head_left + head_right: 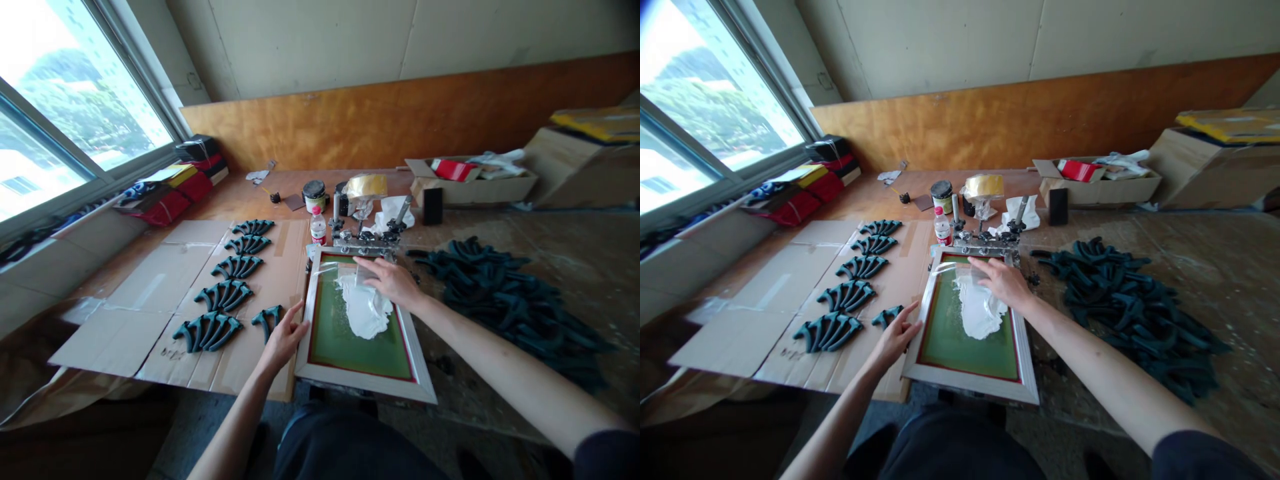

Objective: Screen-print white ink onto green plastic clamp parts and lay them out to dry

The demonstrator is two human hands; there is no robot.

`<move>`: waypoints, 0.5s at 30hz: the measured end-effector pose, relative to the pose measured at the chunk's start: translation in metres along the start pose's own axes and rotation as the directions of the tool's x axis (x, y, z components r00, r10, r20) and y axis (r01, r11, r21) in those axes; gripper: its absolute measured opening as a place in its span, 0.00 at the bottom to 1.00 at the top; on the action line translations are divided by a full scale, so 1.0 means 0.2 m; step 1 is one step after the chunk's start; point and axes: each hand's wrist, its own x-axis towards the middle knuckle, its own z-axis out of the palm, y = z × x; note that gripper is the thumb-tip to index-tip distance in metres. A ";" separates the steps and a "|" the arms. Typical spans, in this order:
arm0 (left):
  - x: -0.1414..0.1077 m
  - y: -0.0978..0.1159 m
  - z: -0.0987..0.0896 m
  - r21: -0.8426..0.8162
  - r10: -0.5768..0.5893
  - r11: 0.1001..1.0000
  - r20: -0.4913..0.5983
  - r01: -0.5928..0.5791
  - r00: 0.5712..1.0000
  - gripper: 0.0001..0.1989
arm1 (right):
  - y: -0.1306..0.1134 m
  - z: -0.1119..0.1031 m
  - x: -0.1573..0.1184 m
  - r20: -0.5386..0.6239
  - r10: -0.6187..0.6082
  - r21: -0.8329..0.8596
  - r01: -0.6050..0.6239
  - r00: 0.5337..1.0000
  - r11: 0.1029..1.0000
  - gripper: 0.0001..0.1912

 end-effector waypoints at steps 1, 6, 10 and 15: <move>-0.02 0.05 -0.01 -0.040 0.006 0.999 0.021 -0.005 1.000 0.39 | 0.03 -0.04 0.05 -0.026 0.046 -0.046 -0.047 0.999 0.998 0.33; -0.05 0.40 -0.06 -0.261 0.137 0.954 -0.064 -0.149 0.988 0.28 | 0.32 -0.17 0.01 -0.343 0.234 0.036 -0.236 0.910 0.971 0.25; 0.08 0.72 -0.03 -0.376 0.352 0.832 -0.209 -0.407 0.912 0.25 | 0.41 0.07 -0.24 -0.126 0.305 0.114 -0.292 0.944 0.950 0.19; 0.18 0.93 0.02 -0.355 0.439 0.764 -0.326 -0.539 0.837 0.25 | 0.19 0.40 -0.41 0.076 0.220 -0.021 -0.219 0.973 0.976 0.13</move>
